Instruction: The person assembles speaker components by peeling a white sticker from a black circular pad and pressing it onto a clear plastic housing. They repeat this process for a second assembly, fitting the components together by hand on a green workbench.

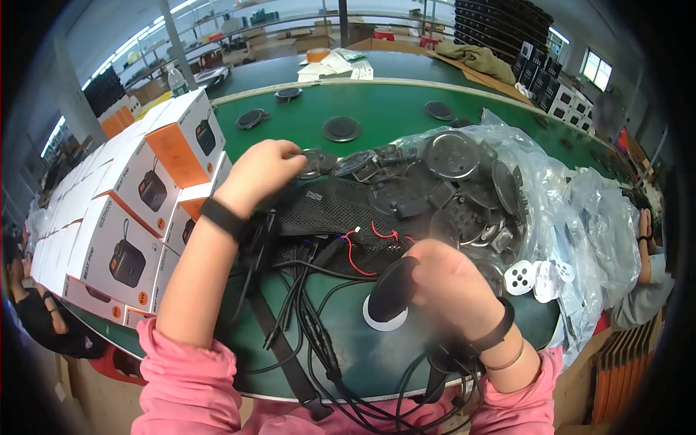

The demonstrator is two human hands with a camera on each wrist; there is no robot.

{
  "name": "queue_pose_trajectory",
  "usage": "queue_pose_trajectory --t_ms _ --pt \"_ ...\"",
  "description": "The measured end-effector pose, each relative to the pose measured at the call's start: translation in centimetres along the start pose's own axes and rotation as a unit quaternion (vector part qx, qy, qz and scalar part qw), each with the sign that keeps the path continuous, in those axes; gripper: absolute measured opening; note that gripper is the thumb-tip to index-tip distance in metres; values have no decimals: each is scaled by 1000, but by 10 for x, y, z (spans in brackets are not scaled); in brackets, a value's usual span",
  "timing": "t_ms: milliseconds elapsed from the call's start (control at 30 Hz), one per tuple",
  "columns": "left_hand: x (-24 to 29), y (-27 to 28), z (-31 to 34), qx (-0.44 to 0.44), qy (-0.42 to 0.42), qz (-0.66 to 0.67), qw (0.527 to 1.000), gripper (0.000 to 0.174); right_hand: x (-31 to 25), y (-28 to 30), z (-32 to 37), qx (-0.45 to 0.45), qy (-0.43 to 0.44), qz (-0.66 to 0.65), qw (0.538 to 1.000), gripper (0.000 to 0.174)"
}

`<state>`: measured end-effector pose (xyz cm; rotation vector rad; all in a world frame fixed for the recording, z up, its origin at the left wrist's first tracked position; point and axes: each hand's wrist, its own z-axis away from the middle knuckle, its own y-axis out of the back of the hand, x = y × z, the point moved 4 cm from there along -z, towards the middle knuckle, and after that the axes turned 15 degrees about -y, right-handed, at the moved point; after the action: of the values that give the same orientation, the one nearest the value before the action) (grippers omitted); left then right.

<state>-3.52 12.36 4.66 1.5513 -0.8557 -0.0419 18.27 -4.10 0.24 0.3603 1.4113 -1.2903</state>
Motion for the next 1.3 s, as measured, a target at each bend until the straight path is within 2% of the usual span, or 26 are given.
queue_pose_trajectory --t_ms 67,167,200,267,300,367,400,433,467,533,600,667,700,733,767,800,867,900,1000,1067,1133,1167,1200,1267,1300 --pt "-52 -16 -21 -12 56 -89 994 57 1 5 1 14 -10 -2 1000 12" --pt "-87 -42 -24 -74 85 -120 986 81 5 11 -1 8 -5 19 1000 14" --pt "-84 -45 -24 -101 91 -193 972 72 4 11 -1 9 -2 18 1000 14" --pt "-77 -43 -23 -80 75 -185 977 60 6 11 -2 12 -26 21 999 16" --pt "-74 -41 -22 -84 72 -187 976 60 5 10 -1 11 -25 20 999 16" --pt "-72 -26 -19 91 103 -120 983 51 5 11 0 18 -20 17 1000 16" --pt "-69 -16 -17 203 83 -51 974 43 4 12 0 23 -13 17 1000 17" --pt "-57 -5 -9 279 21 2 960 37 2 11 1 24 -12 14 1000 17" --pt "-63 -3 -10 324 -14 224 919 35 -2 9 4 14 5 -8 1000 17" --pt "-14 11 7 322 -70 440 835 33 -3 7 7 3 19 -35 999 17" --pt "16 7 21 244 -94 467 845 31 -5 4 9 -53 49 -72 995 17" --pt "27 -5 27 174 -70 382 905 29 -4 3 8 -56 50 -64 995 16" --pt "26 -5 27 183 -123 169 961 34 -2 3 7 -49 50 -57 996 16" --pt "17 -8 24 182 -119 169 961 34 0 4 6 -41 52 -49 997 16" --pt "7 -10 18 150 -103 11 983 42 0 4 5 -44 52 -49 996 16" --pt "-2 -12 13 114 -84 -146 979 51 0 5 5 -43 39 -57 997 17" --pt "-28 -24 10 -36 88 -175 980 65 1 5 4 -42 26 -62 997 17" --pt "-54 -31 4 -57 124 -61 989 73 1 6 4 -36 28 -66 997 17" --pt "-68 -37 3 -58 144 -5 988 75 -1 8 4 -21 32 -66 997 17" --pt "-75 -35 2 -24 123 -47 991 75 0 8 4 -11 30 -61 998 17" --pt "-59 -29 11 -121 139 -159 970 70 1 8 3 -23 32 -63 997 16" --pt "-59 -31 11 -115 119 -195 967 64 2 9 3 -21 32 -63 997 16" --pt "-61 -37 11 -116 118 -194 967 64 3 9 2 -19 31 -67 997 16" --pt "-61 -40 11 -94 76 -301 946 55 4 10 1 -18 30 -70 997 16" --pt "-60 -38 10 -92 76 -302 946 55 4 10 1 -17 32 -66 997 16"
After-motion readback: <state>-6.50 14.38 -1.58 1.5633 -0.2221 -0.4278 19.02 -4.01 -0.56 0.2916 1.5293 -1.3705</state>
